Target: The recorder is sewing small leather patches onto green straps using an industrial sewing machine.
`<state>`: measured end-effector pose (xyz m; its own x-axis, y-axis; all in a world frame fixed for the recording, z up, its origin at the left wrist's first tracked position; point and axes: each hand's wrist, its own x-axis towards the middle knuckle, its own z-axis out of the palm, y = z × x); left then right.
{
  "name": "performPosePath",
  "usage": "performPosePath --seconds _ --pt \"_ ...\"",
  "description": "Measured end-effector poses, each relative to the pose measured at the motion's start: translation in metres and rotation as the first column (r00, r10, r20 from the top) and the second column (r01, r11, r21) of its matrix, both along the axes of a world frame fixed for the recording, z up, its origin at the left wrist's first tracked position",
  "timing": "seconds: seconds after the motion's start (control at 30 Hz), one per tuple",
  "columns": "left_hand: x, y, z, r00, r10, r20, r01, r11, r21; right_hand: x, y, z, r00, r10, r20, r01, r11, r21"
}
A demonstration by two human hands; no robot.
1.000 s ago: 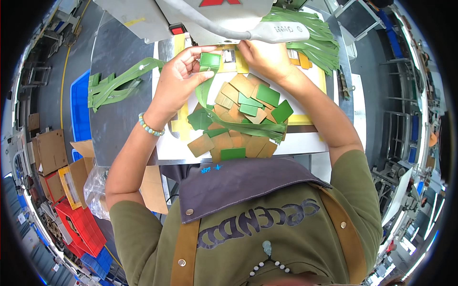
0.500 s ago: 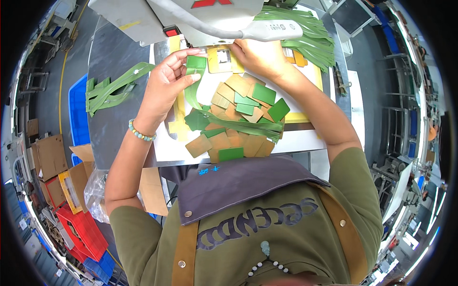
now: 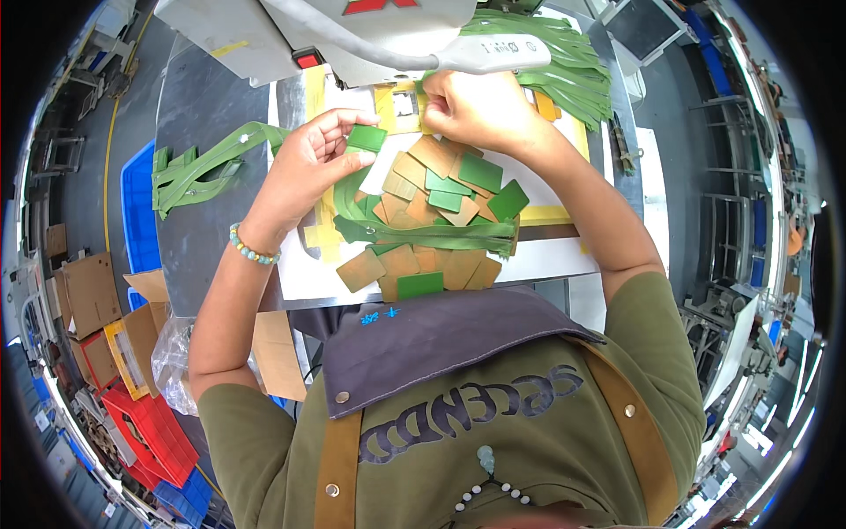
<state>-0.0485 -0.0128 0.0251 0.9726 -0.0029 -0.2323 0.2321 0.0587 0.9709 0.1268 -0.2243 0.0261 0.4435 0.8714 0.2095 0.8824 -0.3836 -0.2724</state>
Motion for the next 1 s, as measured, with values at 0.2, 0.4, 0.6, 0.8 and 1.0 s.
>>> performPosePath --seconds 0.2,0.4,0.6,0.8,1.0 --pt "-0.013 0.041 0.024 0.998 -0.065 0.018 0.066 0.996 -0.052 -0.008 -0.012 0.019 0.92 0.26 -0.294 -0.271 0.963 0.003" --pt "-0.039 0.1 0.017 0.977 -0.141 0.16 -0.145 0.116 0.983 0.01 -0.051 0.009 0.948 0.153 -0.279 -0.131 0.987 0.097" --pt "-0.081 0.176 -0.005 0.961 -0.103 0.256 -0.268 -0.124 0.956 0.01 -0.074 0.02 0.903 0.055 -0.426 -0.034 0.998 0.058" --pt "-0.086 0.155 -0.025 0.938 -0.101 0.33 -0.338 -0.064 0.939 -0.021 -0.09 0.003 0.938 0.311 -0.154 -0.294 0.948 0.123" --pt "-0.113 0.05 -0.033 0.8 -0.367 0.474 -0.332 0.388 0.86 -0.079 -0.124 -0.019 0.931 0.324 -0.17 -0.34 0.938 -0.071"
